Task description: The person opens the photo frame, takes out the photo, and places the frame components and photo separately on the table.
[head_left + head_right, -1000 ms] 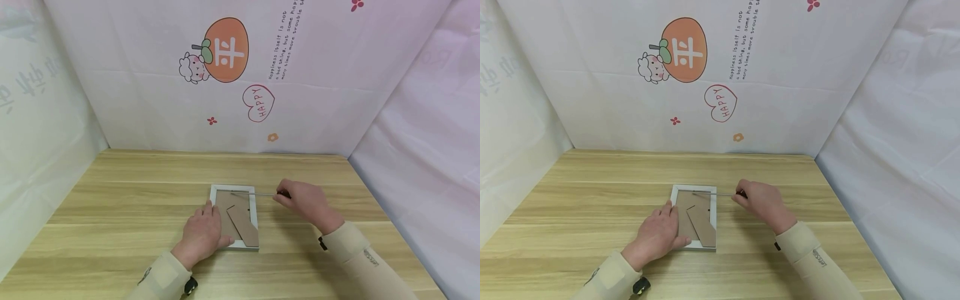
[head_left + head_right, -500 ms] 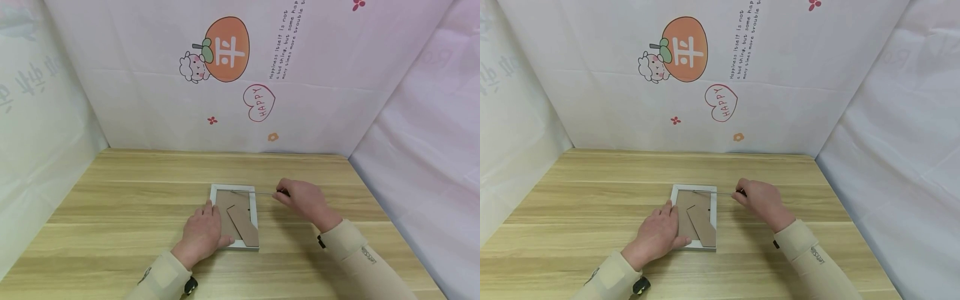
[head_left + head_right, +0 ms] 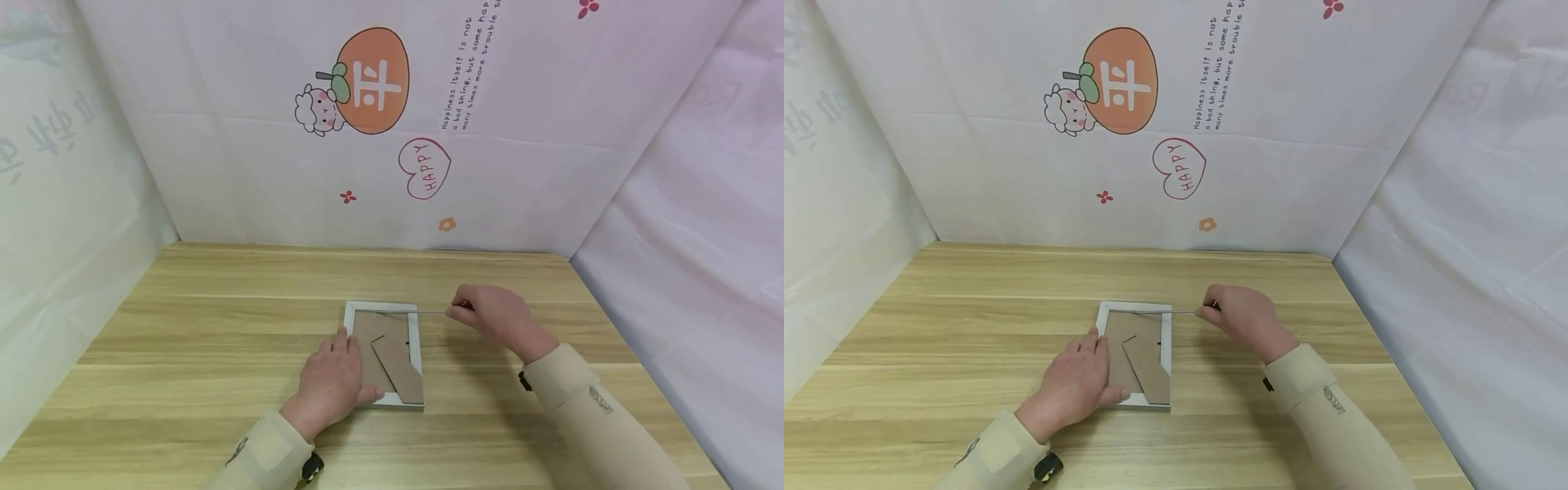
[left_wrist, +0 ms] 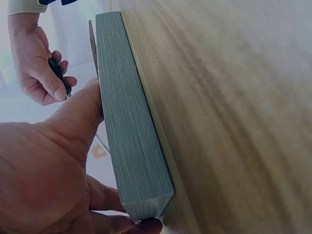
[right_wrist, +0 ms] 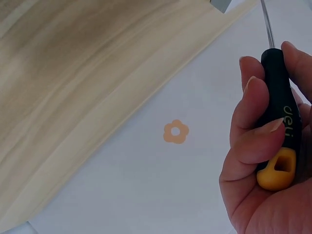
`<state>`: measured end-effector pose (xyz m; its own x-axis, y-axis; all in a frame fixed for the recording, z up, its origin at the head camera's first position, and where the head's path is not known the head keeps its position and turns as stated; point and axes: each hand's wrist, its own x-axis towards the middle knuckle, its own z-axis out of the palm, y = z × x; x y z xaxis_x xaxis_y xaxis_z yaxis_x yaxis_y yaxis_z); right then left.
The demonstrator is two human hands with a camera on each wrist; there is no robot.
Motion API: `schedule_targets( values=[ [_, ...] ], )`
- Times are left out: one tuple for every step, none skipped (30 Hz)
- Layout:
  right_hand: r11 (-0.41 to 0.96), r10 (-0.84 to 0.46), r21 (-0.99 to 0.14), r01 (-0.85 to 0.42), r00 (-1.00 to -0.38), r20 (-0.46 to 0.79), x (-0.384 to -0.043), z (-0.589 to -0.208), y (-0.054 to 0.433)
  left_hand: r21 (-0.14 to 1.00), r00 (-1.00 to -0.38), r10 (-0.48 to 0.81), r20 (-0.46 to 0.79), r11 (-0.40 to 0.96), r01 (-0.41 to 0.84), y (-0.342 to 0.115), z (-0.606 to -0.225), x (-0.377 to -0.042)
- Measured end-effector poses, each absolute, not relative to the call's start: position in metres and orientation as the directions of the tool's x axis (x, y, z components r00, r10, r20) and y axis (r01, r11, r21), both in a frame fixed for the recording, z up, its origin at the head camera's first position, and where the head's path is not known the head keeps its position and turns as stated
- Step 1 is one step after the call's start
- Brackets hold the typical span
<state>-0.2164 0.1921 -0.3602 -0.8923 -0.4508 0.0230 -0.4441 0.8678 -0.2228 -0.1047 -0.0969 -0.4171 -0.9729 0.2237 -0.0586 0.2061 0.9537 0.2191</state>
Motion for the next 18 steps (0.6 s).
schedule_targets(
  values=[
    [0.867, -0.452, -0.227, -0.444, -0.892, 0.018, -0.218, -0.360, 0.192, 0.220, -0.973, 0.223, -0.058, 0.953, 0.206, -0.097, -0.417, -0.105],
    [0.867, -0.452, -0.231, -0.442, -0.892, 0.012, -0.219, -0.359, 0.192, 0.219, -0.973, 0.223, -0.057, 0.954, 0.205, -0.097, -0.417, -0.105],
    [0.866, -0.453, -0.234, -0.441, -0.892, 0.006, -0.221, -0.358, 0.193, 0.217, -0.973, 0.222, -0.057, 0.954, 0.205, -0.097, -0.417, -0.105],
    [0.865, -0.455, -0.238, -0.442, -0.890, -0.003, -0.222, -0.357, 0.193, 0.217, -0.974, 0.221, -0.058, 0.955, 0.204, -0.097, -0.418, -0.105],
    [0.866, -0.454, -0.242, -0.438, -0.891, -0.012, -0.224, -0.357, 0.193, 0.216, -0.974, 0.220, -0.061, 0.955, 0.202, -0.097, -0.418, -0.105],
    [0.865, -0.456, -0.246, -0.437, -0.890, -0.023, -0.225, -0.356, 0.193, 0.215, -0.974, 0.220, -0.061, 0.955, 0.202, -0.097, -0.418, -0.105],
    [0.865, -0.456, -0.249, -0.435, -0.889, -0.032, -0.227, -0.355, 0.193, 0.215, -0.974, 0.220, -0.062, 0.956, 0.202, -0.097, -0.417, -0.105],
    [0.865, -0.458, -0.252, -0.434, -0.888, -0.042, -0.228, -0.355, 0.193, 0.212, -0.973, 0.221, -0.064, 0.956, 0.203, -0.097, -0.417, -0.105],
    [0.865, -0.459, -0.254, -0.433, -0.887, -0.050, -0.229, -0.354, 0.194, 0.211, -0.973, 0.222, -0.064, 0.956, 0.204, -0.097, -0.417, -0.105],
    [0.864, -0.461, -0.259, -0.432, -0.886, -0.057, -0.230, -0.353, 0.194, 0.211, -0.973, 0.223, -0.066, 0.956, 0.205, -0.097, -0.417, -0.105],
    [0.862, -0.464, -0.263, -0.434, -0.884, -0.063, -0.232, -0.353, 0.194, 0.212, -0.972, 0.223, -0.068, 0.956, 0.204, -0.097, -0.417, -0.105],
    [0.861, -0.467, -0.265, -0.435, -0.882, -0.069, -0.233, -0.352, 0.194, 0.213, -0.972, 0.223, -0.069, 0.955, 0.204, -0.097, -0.417, -0.105],
    [0.860, -0.468, -0.266, -0.435, -0.881, -0.074, -0.234, -0.352, 0.194, 0.214, -0.972, 0.224, -0.070, 0.955, 0.204, -0.097, -0.416, -0.105],
    [0.860, -0.470, -0.267, -0.435, -0.879, -0.078, -0.235, -0.351, 0.194, 0.214, -0.972, 0.223, -0.072, 0.955, 0.204, -0.097, -0.416, -0.105],
    [0.858, -0.473, -0.268, -0.438, -0.877, -0.081, -0.236, -0.350, 0.194, 0.216, -0.972, 0.222, -0.074, 0.955, 0.202, -0.097, -0.416, -0.105],
    [0.856, -0.477, -0.269, -0.441, -0.875, -0.084, -0.237, -0.349, 0.194, 0.218, -0.972, 0.221, -0.075, 0.955, 0.200, -0.097, -0.416, -0.105],
    [0.856, -0.479, -0.268, -0.443, -0.873, -0.088, -0.238, -0.349, 0.193, 0.219, -0.973, 0.220, -0.074, 0.955, 0.199, -0.097, -0.416, -0.106],
    [0.855, -0.482, -0.268, -0.444, -0.872, -0.090, -0.238, -0.348, 0.193, 0.218, -0.973, 0.220, -0.073, 0.955, 0.199, -0.097, -0.416, -0.106]
  ],
)
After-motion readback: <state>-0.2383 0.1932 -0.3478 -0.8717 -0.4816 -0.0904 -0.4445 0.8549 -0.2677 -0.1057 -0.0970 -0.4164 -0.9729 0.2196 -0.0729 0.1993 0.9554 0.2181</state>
